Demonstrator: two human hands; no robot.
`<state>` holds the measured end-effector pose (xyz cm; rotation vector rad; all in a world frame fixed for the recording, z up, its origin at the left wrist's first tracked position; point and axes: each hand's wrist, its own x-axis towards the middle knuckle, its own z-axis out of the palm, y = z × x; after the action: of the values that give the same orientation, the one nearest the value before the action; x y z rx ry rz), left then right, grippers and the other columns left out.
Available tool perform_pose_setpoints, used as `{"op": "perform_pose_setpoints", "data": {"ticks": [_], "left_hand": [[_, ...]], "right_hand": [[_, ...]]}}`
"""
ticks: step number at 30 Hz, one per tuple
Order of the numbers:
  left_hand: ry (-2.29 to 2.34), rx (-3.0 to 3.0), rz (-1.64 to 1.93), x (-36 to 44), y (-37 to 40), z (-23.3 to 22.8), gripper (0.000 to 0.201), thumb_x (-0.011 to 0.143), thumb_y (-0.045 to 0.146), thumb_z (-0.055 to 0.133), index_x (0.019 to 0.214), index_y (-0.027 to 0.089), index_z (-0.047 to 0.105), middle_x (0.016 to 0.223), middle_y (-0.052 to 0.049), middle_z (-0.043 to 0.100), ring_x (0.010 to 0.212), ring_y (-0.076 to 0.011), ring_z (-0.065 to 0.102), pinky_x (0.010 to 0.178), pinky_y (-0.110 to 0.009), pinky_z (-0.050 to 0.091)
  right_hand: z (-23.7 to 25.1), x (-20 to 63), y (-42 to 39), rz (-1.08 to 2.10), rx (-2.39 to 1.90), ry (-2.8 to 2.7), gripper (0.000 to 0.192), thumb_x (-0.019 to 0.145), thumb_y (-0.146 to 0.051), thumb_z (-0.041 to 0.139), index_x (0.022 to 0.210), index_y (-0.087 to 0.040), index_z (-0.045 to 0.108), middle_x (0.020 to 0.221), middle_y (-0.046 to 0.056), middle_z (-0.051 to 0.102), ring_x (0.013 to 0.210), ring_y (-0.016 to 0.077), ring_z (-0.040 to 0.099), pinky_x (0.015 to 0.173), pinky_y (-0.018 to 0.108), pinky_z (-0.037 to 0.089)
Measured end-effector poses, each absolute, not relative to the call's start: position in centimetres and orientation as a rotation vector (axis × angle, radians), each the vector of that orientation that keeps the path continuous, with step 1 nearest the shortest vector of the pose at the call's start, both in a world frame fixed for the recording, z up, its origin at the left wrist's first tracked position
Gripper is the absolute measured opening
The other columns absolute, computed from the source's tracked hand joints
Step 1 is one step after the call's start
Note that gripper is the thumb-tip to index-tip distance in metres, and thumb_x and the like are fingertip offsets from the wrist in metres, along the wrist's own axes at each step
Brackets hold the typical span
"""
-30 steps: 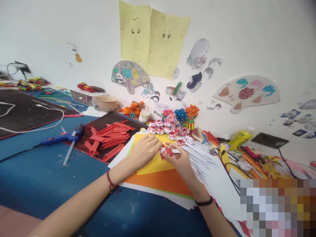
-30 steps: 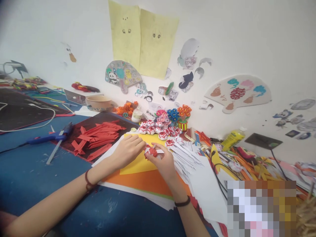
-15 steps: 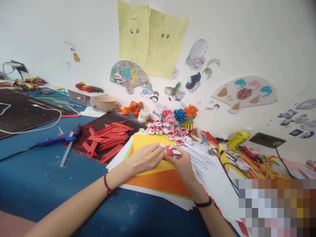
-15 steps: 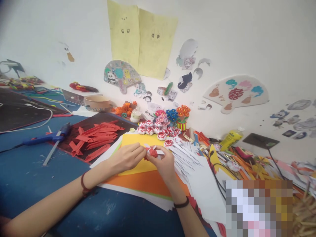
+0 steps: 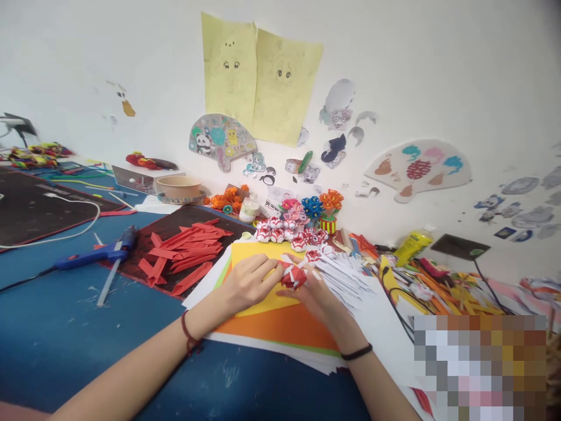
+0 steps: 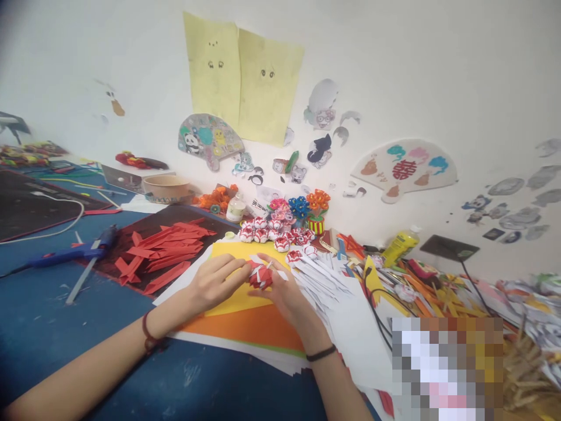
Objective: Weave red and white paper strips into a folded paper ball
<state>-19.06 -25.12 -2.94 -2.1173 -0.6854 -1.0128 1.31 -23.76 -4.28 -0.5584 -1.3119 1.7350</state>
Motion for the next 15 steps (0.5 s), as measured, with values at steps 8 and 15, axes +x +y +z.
{"op": "perform_pose_setpoints", "data": {"ticks": [8,15], "left_hand": [[-0.746,-2.08,-0.926,-18.3,-25.7,-1.9,0.012,0.1,0.014,0.042,0.103,0.013,0.054,0.083,-0.005,0.065,0.064,-0.0138,0.052,0.06,-0.03,0.037],[-0.598,-2.037,-0.886,-18.0,-26.4,-1.7,0.018,0.097,0.007,0.037,0.099,0.01,0.054,0.067,-0.002,0.056,0.057,-0.0147,0.047,0.055,-0.029,0.036]], "right_hand": [[-4.1,0.7,-24.0,1.495,-0.667,-1.332,0.047,0.077,-0.037,0.077,0.121,-0.025,0.067,0.106,0.006,0.069,0.097,0.0218,0.062,0.091,0.039,0.048],[-4.3,0.4,-24.2,1.34,-0.724,-1.436,0.058,0.08,-0.04,0.072,0.133,-0.02,0.061,0.078,0.001,0.064,0.079,0.0181,0.057,0.079,0.035,0.047]]}}
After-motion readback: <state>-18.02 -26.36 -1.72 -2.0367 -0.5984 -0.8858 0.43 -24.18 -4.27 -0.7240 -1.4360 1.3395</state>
